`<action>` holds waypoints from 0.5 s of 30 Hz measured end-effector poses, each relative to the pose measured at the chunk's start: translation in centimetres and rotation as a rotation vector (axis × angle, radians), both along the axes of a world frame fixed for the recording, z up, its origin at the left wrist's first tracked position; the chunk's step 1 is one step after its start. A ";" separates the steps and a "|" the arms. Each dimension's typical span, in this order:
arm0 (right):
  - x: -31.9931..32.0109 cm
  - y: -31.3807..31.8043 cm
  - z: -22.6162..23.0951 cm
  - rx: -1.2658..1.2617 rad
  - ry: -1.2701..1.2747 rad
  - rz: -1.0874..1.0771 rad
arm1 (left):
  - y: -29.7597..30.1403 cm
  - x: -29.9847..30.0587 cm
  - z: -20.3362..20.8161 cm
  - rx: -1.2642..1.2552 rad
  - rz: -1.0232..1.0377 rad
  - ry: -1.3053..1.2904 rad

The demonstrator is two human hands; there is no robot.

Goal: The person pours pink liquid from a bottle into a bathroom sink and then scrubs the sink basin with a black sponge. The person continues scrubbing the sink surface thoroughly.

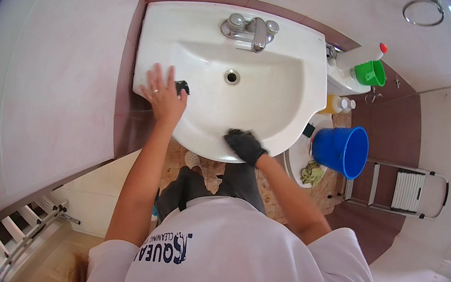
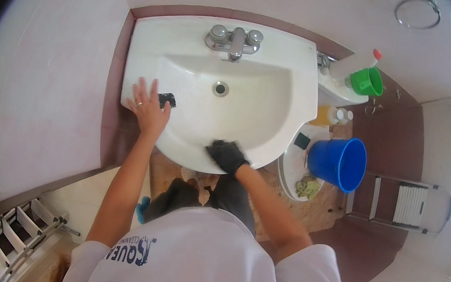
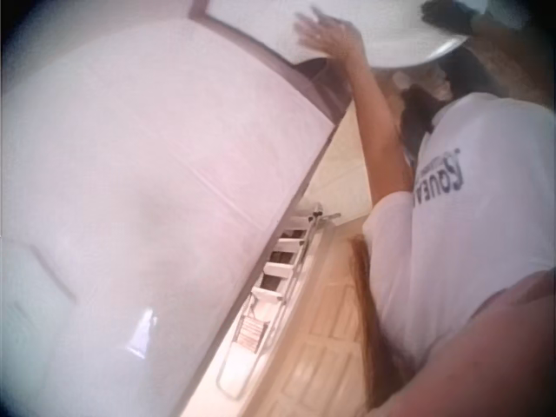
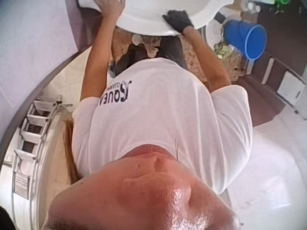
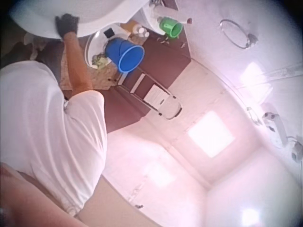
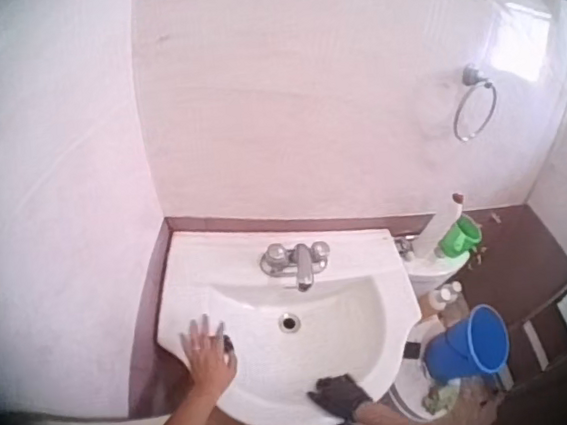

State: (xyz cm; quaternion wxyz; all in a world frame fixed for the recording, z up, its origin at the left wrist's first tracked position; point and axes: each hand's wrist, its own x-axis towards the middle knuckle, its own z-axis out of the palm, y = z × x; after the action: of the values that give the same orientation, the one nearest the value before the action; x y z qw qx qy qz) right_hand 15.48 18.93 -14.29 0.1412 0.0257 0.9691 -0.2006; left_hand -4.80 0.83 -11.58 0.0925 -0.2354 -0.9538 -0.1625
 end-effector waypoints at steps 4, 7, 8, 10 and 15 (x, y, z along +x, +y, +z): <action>-0.7 7.8 2.9 0.319 -0.206 -0.043 | 3.6 4.1 -1.8 0.209 -0.694 -0.432; -0.1 8.3 0.1 -0.642 -0.315 -0.554 | 8.6 9.6 -1.5 0.215 -0.790 -0.919; 0.3 9.1 -1.2 -0.869 -0.420 -0.811 | 9.9 10.2 0.4 0.102 -0.746 -1.277; 2.1 13.7 -4.0 -0.579 0.232 -0.349 | 9.6 12.2 -3.3 -0.050 -0.974 -0.745; 0.9 21.1 2.2 -0.181 0.478 -0.797 | 7.5 10.5 0.9 -0.293 -0.862 -0.832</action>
State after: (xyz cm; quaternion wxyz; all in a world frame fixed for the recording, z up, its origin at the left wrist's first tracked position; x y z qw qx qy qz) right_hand 16.35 39.99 -12.09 -0.1724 0.3365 0.8676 -0.3229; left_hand 5.69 8.37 -10.72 -0.3945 -0.5267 -0.7416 -0.1305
